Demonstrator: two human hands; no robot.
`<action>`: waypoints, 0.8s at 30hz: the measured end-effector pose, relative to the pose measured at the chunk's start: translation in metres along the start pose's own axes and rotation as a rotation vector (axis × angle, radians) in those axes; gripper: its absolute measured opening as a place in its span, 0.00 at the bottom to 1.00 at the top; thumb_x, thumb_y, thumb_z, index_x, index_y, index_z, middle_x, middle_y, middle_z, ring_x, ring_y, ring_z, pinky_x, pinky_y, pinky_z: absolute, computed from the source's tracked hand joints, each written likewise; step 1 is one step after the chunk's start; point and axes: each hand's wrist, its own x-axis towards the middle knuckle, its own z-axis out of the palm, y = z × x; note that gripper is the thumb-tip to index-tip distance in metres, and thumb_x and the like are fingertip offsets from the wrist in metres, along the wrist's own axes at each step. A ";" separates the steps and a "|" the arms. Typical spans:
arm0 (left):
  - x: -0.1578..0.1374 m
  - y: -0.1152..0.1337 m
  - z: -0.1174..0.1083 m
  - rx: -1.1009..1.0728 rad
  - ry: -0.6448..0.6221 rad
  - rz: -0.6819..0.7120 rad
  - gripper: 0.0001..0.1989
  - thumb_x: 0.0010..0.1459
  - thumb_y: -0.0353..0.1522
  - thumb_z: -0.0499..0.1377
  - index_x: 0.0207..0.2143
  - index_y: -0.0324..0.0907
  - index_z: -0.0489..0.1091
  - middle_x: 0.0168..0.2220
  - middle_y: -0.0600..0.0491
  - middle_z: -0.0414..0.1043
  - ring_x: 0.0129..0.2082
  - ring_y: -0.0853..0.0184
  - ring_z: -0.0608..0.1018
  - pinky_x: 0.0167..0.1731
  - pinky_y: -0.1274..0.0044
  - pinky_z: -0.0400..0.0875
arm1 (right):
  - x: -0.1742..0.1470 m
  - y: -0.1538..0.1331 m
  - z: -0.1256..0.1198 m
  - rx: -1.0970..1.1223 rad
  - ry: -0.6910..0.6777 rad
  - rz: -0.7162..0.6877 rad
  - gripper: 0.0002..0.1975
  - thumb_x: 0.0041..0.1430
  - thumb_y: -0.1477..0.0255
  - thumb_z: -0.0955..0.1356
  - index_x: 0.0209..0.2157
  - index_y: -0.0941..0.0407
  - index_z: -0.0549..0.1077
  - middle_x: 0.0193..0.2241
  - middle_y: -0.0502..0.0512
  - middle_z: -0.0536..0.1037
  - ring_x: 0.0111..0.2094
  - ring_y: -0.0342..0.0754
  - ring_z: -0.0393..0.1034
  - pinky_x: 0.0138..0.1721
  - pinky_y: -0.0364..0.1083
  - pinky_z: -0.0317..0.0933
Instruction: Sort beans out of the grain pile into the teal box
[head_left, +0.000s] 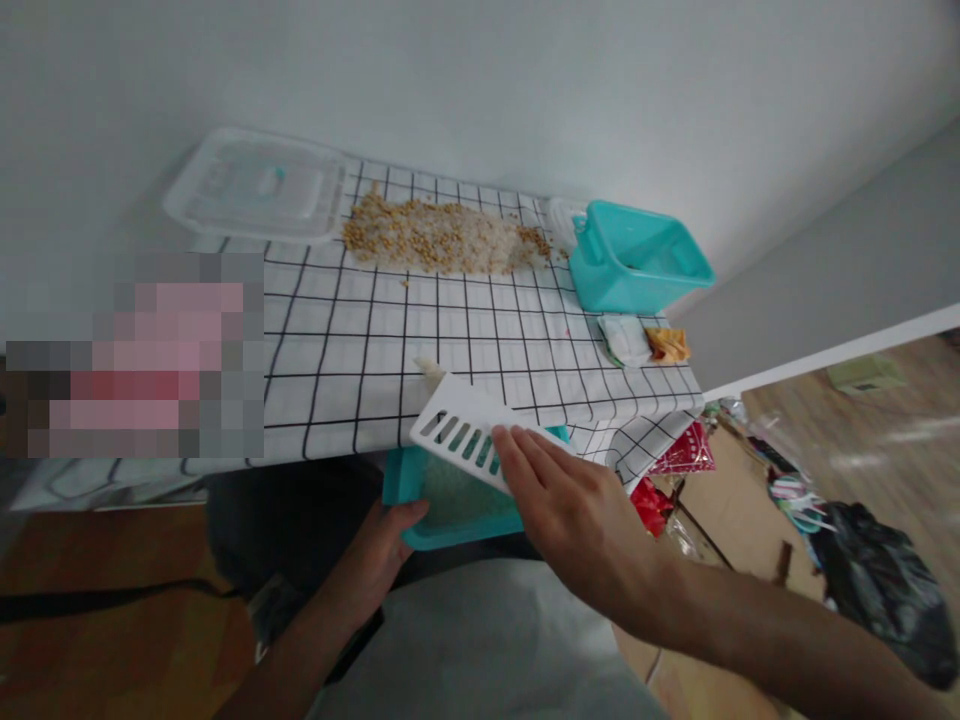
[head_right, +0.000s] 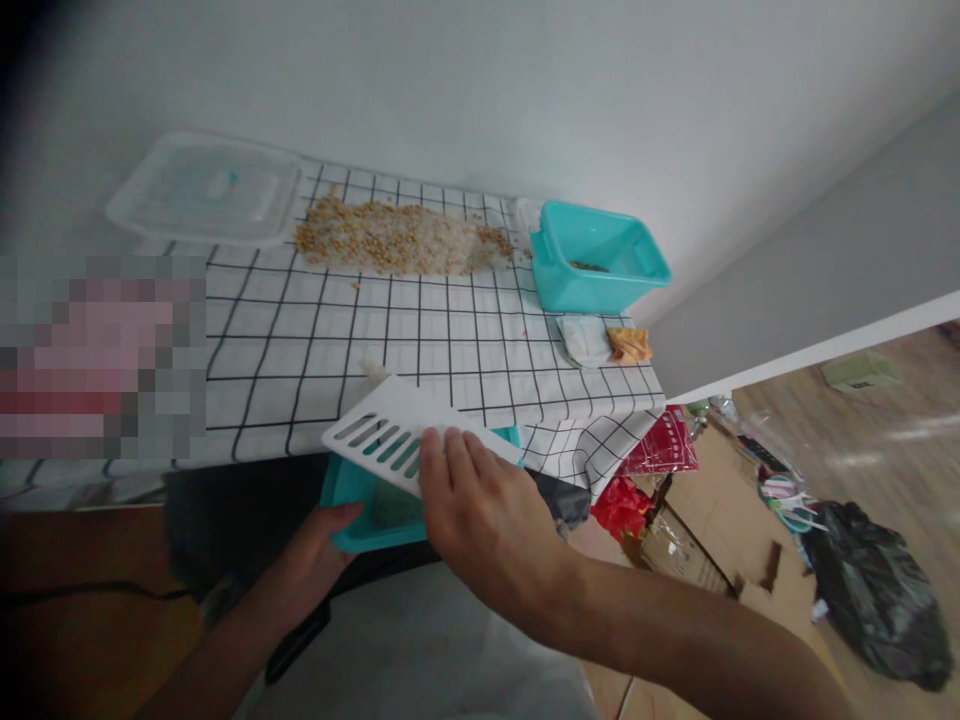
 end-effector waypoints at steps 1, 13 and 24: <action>0.000 0.000 0.000 -0.001 -0.007 0.001 0.29 0.58 0.34 0.60 0.62 0.44 0.63 0.54 0.49 0.76 0.58 0.50 0.72 0.58 0.63 0.66 | 0.000 -0.003 -0.002 0.011 0.000 0.012 0.21 0.66 0.81 0.57 0.58 0.73 0.63 0.53 0.74 0.73 0.53 0.58 0.71 0.50 0.53 0.73; -0.004 0.004 0.003 0.002 -0.006 -0.006 0.27 0.56 0.36 0.61 0.58 0.38 0.67 0.51 0.43 0.78 0.58 0.47 0.72 0.59 0.55 0.63 | 0.097 0.088 -0.005 0.183 0.005 -0.257 0.20 0.68 0.76 0.60 0.59 0.53 0.67 0.56 0.53 0.74 0.53 0.49 0.72 0.51 0.48 0.67; -0.002 -0.004 -0.002 -0.023 -0.038 0.017 0.28 0.58 0.35 0.60 0.61 0.40 0.64 0.54 0.43 0.76 0.57 0.49 0.73 0.58 0.57 0.64 | 0.085 0.087 0.008 0.079 -0.058 -0.388 0.21 0.68 0.78 0.60 0.61 0.60 0.63 0.57 0.61 0.72 0.56 0.53 0.70 0.50 0.51 0.71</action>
